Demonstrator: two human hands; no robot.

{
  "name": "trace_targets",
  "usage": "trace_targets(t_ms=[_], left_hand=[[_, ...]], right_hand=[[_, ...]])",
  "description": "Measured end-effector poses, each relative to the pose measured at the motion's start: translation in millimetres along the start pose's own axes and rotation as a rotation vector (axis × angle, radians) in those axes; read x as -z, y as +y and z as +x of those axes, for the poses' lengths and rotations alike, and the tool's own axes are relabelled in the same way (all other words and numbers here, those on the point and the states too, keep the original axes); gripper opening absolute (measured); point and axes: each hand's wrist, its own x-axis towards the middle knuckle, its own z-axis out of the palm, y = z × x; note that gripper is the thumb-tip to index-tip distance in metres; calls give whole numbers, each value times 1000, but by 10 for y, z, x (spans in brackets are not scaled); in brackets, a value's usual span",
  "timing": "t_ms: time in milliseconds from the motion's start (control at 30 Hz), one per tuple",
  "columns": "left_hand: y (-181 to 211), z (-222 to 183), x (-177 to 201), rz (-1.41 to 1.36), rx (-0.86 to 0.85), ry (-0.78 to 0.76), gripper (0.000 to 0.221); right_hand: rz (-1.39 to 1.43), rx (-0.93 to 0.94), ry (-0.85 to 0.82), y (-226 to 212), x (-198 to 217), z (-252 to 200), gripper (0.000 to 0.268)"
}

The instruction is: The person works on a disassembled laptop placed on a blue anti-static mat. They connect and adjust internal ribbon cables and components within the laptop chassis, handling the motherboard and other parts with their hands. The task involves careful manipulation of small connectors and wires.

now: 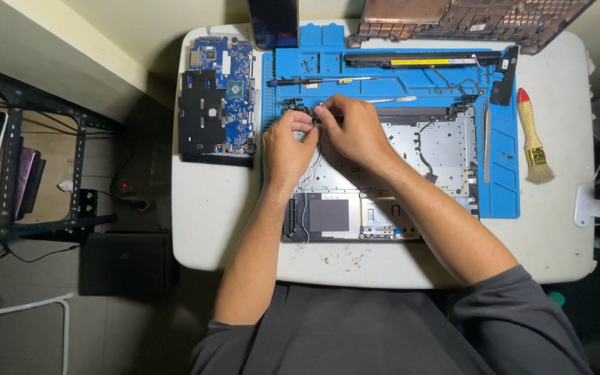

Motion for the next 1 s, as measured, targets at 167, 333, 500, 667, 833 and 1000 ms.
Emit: trace_targets(t_ms=[167,333,500,667,833,1000], left_hand=[[97,-104,238,-83,8,-88,29],[-49,-58,289,-216,96,-204,45],[-69,-41,205,-198,31,-106,21],[211,-99,109,-76,81,10,29],[21,-69,-36,-36,45,108,23],[-84,-102,2,30,-163,152,22]], right_hand=[[55,-59,-66,-272,88,53,22],[7,-86,-88,-168,28,93,12],[20,-80,-93,-66,54,139,9],[8,-69,-67,72,44,198,12],[-114,21,-11,140,-6,205,10],[-121,165,38,31,52,162,10]])
